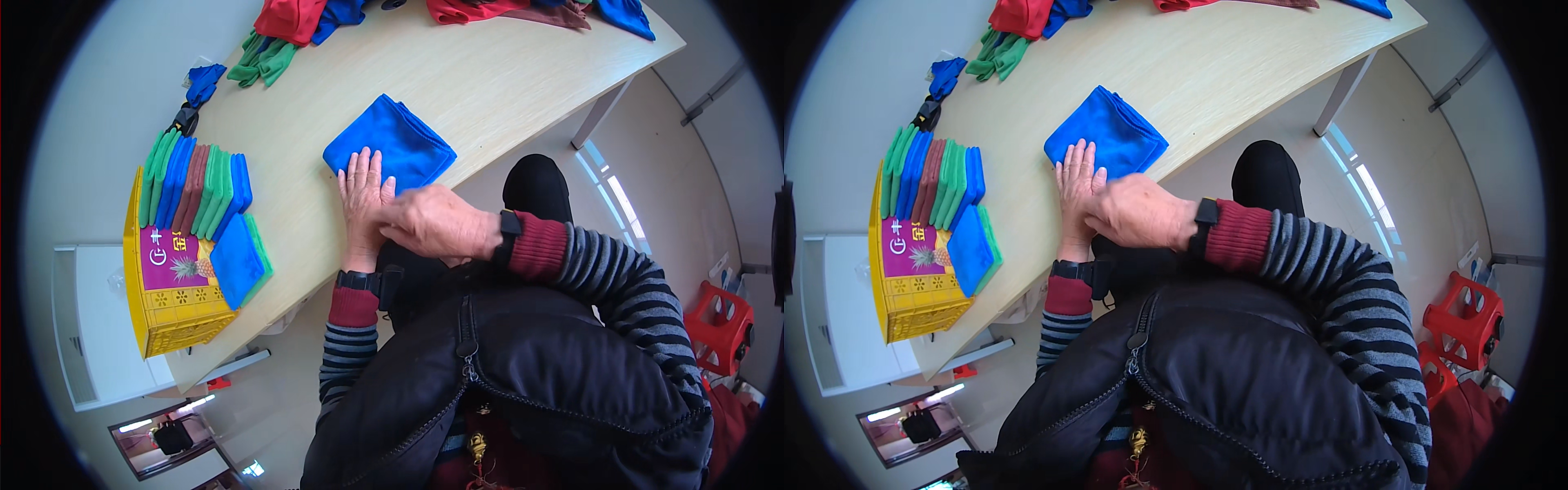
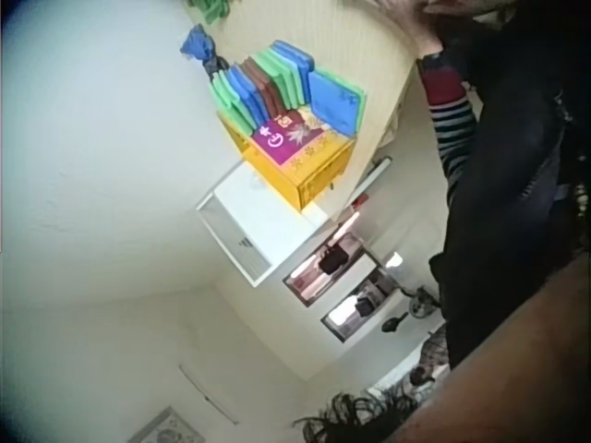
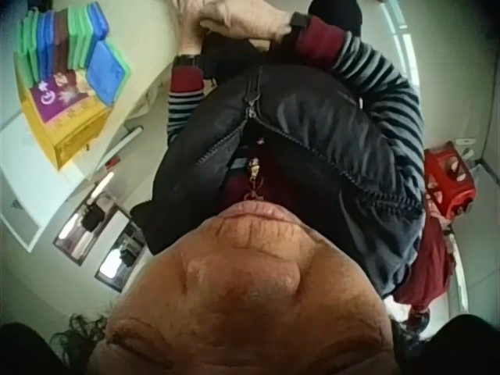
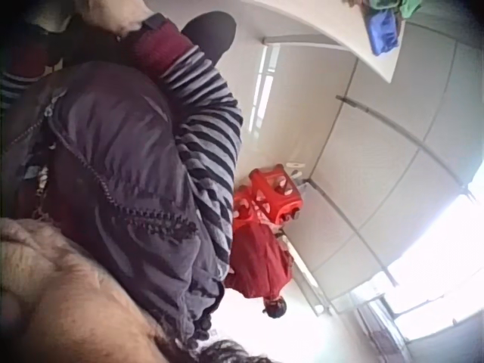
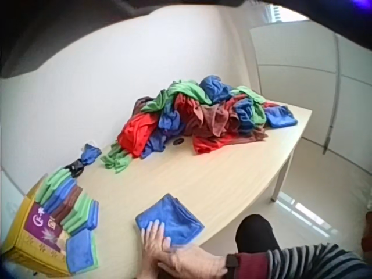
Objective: Folding and stacking blue fabric pieces on a table.
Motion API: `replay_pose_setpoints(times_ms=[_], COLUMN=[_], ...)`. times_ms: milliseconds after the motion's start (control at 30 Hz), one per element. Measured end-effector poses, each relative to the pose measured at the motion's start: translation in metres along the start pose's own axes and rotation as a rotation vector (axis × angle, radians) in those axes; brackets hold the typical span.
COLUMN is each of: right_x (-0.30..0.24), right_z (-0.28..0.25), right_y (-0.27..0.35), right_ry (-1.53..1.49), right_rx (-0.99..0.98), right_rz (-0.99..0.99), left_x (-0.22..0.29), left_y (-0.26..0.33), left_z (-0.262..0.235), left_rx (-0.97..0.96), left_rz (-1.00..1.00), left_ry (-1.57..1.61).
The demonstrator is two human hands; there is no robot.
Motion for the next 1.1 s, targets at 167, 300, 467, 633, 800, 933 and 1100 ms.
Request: replay_pose_setpoints(times_ms=[167,300,467,633,800,933,1100], right_x=[0.041,0.081,0.095,0.088,0.088,0.090,0.086], right_z=[0.002,-0.003,-0.017,-0.017,-0.017,-0.017,-0.019], right_y=[-0.047,-0.067,-0.062,-0.059,-0.061,-0.060,-0.060], right_ry=[0.256,0.378,0.390,0.408,0.426,0.439,0.439], right_rx=[0.648,0.582,0.501,0.458,0.445,0.443,0.451], right_rz=[-0.012,0.226,0.304,0.312,0.333,0.329,0.324], left_x=[0.011,0.011,-0.008,-0.072,-0.123,-0.127,-0.135], left_y=[-0.002,-0.002,0.001,-0.024,-0.046,-0.053,-0.060], left_z=[-0.002,0.001,0.001,-0.003,-0.016,-0.023,-0.028], left_rx=[-0.014,-0.050,-0.077,-0.082,-0.103,-0.046,-0.228], left_rz=[0.031,-0.063,-0.151,-0.355,-0.277,-0.207,-0.277], left_ry=[-0.060,-0.018,-0.018,-0.025,0.118,0.638,0.972])
Point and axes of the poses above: each hand's wrist, its own y-axis away from the middle knuckle, its own z-axis out of the palm, x = y × z, the point moved 2 cm from there along -y, towards the middle knuckle, and after that the axes turned 12 degrees about -x, right-handed, at the moved point
